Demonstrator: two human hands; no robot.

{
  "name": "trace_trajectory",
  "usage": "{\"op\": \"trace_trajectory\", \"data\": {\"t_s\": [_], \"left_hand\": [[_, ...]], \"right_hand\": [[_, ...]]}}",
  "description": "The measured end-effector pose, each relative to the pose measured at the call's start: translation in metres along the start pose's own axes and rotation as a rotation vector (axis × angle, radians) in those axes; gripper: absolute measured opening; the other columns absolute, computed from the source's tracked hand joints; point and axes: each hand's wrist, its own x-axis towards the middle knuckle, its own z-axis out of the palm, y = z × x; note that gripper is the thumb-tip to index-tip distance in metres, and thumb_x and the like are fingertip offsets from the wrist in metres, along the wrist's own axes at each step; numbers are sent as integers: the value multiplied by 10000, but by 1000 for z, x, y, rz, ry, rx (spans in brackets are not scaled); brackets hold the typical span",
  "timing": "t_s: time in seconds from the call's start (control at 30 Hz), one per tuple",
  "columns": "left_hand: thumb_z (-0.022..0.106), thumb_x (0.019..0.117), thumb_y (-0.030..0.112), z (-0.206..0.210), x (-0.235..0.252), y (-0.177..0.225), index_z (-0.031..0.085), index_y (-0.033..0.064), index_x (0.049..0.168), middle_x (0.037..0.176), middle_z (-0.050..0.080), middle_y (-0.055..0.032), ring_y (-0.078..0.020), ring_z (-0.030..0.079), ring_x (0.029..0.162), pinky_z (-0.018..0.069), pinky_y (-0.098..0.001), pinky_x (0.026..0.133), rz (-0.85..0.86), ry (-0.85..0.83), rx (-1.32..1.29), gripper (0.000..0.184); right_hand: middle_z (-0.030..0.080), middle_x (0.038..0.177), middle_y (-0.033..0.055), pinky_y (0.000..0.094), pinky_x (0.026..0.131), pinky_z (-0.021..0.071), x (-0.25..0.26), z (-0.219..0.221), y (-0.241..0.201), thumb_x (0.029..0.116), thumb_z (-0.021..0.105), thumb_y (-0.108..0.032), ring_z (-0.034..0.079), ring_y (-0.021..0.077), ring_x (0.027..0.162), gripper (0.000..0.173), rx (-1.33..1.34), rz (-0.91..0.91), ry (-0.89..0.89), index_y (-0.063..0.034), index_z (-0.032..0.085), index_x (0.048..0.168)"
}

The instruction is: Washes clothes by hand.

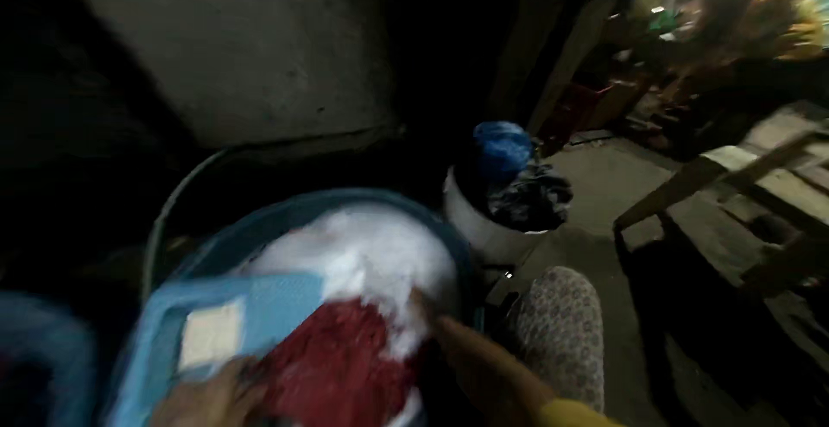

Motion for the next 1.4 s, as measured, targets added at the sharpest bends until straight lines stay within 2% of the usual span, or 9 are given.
{"op": "trace_trajectory", "data": {"t_s": [0.2, 0.37, 0.47, 0.53, 0.67, 0.8, 0.97, 1.17, 1.4], "left_hand": [[552, 1058, 312, -7, 1, -37, 597, -14, 1302, 1149, 657, -280, -459, 634, 1125, 487, -632, 972, 4, -34, 29, 409], [621, 1019, 214, 4, 4, -49, 614, -52, 1171, 1040, 664, -269, -456, 657, 1035, 524, -621, 904, 1, 57, -13, 307], [589, 1004, 92, 0, 0, -48, 635, -60, 1167, 1132, 640, -286, -465, 620, 1121, 511, -613, 947, -29, 47, 24, 228], [582, 1034, 121, -4, -4, -52, 646, -56, 1184, 1173, 620, -287, -455, 606, 1154, 507, -590, 972, -25, 30, 60, 241], [634, 1008, 152, 4, 0, -53, 673, -15, 1138, 1101, 641, -249, -426, 633, 1081, 533, -565, 918, -15, 68, 82, 215], [609, 1023, 150, -7, 13, -45, 657, -45, 1152, 1131, 642, -270, -449, 618, 1125, 510, -592, 956, -77, -32, 55, 238], [644, 1001, 154, -5, 8, -45, 679, -24, 1118, 1128, 641, -264, -435, 636, 1094, 532, -589, 923, -108, -12, 50, 216], [662, 973, 107, -7, 12, -39, 672, -56, 1067, 1059, 656, -269, -443, 653, 1034, 534, -600, 885, -140, -60, 67, 189], [638, 998, 133, -9, 16, -41, 669, -56, 1058, 1075, 658, -259, -427, 644, 1072, 525, -589, 923, -143, -56, 49, 201]], "right_hand": [[495, 1506, 225, 460, 1078, 497, 0, -5, -54, 949, 696, -162, 561, 304, 1320, 768, 94, -253, 224, -91, 300, 1603], [604, 1338, 170, 436, 869, 586, -49, 45, -144, 913, 727, -64, 661, 246, 1079, 512, 217, -745, 60, -50, 535, 1387], [685, 1134, 137, 458, 853, 592, -75, 87, -171, 952, 699, -139, 692, 243, 964, 189, 12, -688, -316, -41, 677, 1112], [701, 1205, 151, 522, 1003, 519, -53, 84, -153, 1022, 613, -236, 674, 300, 1118, 271, -302, -608, -466, -59, 710, 1203], [688, 1138, 245, 636, 923, 523, 36, 47, -93, 1051, 561, -298, 668, 419, 1073, 333, -418, -438, -322, -19, 690, 1181], [711, 1037, 193, 579, 872, 558, -46, 61, -181, 1044, 579, -272, 695, 359, 979, 273, -335, -447, -358, -42, 712, 1107], [708, 1166, 200, 612, 942, 537, 32, 58, -109, 1047, 582, -292, 687, 378, 1067, 309, -272, -443, -349, -65, 712, 1212], [713, 1042, 167, 566, 877, 557, -57, 78, -184, 1034, 570, -213, 697, 336, 987, 221, -336, -554, -410, -56, 715, 1090], [692, 1063, 265, 649, 870, 534, 18, 40, -156, 1052, 567, -217, 682, 448, 1005, 266, -390, -456, -277, 8, 680, 1135]]}}
